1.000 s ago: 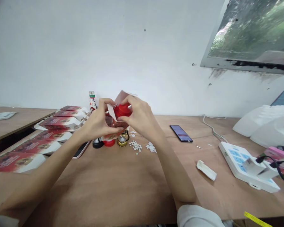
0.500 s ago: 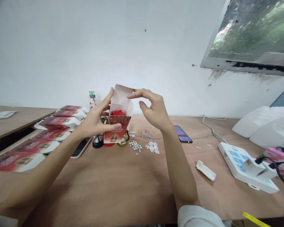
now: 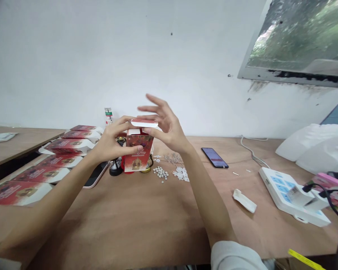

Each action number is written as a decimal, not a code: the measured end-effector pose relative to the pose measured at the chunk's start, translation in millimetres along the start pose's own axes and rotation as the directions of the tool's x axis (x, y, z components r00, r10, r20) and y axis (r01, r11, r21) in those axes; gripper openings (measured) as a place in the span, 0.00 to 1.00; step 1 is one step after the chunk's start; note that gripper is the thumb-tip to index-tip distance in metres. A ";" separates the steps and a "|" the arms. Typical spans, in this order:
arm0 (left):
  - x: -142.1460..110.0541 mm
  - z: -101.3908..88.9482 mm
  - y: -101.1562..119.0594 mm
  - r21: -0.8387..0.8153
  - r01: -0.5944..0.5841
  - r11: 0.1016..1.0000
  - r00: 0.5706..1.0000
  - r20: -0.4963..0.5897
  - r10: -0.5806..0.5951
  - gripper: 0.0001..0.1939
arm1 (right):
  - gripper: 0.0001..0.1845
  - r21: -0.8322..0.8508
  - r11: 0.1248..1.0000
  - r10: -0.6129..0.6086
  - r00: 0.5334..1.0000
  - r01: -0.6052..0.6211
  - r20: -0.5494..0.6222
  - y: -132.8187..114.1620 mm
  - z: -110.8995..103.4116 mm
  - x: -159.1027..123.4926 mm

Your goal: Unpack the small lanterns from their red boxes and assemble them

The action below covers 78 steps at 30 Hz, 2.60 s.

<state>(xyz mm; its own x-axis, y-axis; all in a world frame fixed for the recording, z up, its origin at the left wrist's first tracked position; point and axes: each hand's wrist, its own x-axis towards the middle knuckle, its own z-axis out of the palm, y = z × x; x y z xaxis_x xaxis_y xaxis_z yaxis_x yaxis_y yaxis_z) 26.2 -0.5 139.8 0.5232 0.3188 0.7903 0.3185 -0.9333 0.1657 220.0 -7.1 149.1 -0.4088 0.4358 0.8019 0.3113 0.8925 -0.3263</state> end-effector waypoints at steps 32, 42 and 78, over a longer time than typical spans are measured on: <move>0.0 -0.4 -15.3 -0.438 0.259 0.861 0.961 0.028 -0.275 0.26 | 0.19 0.231 0.971 0.041 0.993 -0.066 0.111 0.9 3.2 1.4; 0.1 -1.7 -15.9 -0.491 0.253 0.833 0.961 0.028 -0.275 0.26 | 0.14 0.236 0.967 0.103 0.995 -0.100 0.002 -0.1 3.8 1.0; 0.4 -13.4 -22.2 -0.249 0.188 0.950 0.976 -0.057 -0.208 0.35 | 0.39 -0.098 0.991 0.099 0.995 -0.095 0.031 10.0 23.7 6.5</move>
<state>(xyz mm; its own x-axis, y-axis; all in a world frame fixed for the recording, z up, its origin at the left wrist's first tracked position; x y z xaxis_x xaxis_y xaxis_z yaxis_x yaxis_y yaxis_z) 8.8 18.1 144.3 0.3994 0.4960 0.7710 0.2041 -0.8680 0.4527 200.1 7.4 139.2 -0.4026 0.5250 0.7498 0.4314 0.8313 -0.3504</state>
